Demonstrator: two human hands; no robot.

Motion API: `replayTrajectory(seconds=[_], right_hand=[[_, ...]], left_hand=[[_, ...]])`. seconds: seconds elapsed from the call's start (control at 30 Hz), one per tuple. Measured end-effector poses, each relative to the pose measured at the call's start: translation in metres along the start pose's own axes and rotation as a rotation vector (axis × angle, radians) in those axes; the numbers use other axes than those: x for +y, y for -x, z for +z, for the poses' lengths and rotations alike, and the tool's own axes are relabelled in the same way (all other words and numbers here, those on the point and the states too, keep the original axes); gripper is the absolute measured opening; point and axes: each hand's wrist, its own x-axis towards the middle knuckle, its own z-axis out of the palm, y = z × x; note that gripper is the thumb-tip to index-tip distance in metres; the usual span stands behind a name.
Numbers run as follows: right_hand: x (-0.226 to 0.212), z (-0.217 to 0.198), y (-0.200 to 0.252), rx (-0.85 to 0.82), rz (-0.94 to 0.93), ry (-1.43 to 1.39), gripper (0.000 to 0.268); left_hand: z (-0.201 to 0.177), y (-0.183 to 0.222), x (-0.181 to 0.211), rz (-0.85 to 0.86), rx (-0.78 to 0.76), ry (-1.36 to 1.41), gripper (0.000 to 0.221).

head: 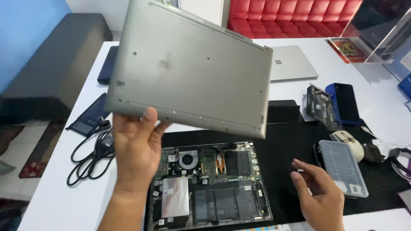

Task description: The person removes the back panel of a laptop, uses a screwdriver and fingers to disconnect and reconnect internal cables on the motherboard, and then opens the laptop lid to test the power.

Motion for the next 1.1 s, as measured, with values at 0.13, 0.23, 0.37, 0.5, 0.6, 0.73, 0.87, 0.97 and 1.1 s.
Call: replayTrajectory(seconds=[0.13,0.23,0.37,0.5,0.6,0.73,0.87,0.97,1.1], right_hand=[[-0.011,0.012,-0.011,-0.321,0.159,-0.667,0.052],[-0.006,0.026,-0.017,-0.462,0.058,-1.041,0.057],[-0.045,0.028,-0.012,-0.294,0.323,-0.933,0.061],[-0.028,0.025,-0.027,-0.31,0.073,-0.972,0.086],[-0.041,0.002,-0.051,-0.261,0.024,-0.993,0.077],[-0.047,-0.002,-0.064,-0.636,-0.037,-1.062,0.061],[-0.019,0.038,-0.067,-0.685,-0.033,-1.034,0.054],[0.006,0.056,-0.072,-0.671,-0.042,-1.087,0.04],[0.002,0.049,-0.04,-0.638,0.081,-1.072,0.029]], left_hand=[[-0.031,0.051,-0.028,0.004,0.038,0.11,0.051],[-0.044,0.079,-0.04,-0.061,0.103,0.131,0.05],[-0.054,0.097,-0.036,-0.135,0.083,0.154,0.046],[-0.073,0.078,-0.026,-0.15,0.049,0.188,0.054],[-0.064,0.037,0.014,-0.248,0.001,0.077,0.063],[-0.062,-0.024,0.016,-0.332,-0.27,0.066,0.018],[-0.038,-0.061,-0.003,-0.527,-0.519,-0.104,0.007],[-0.034,-0.088,-0.03,-0.618,-0.66,-0.155,0.005],[-0.031,-0.087,-0.047,-0.779,-0.765,-0.2,0.006]])
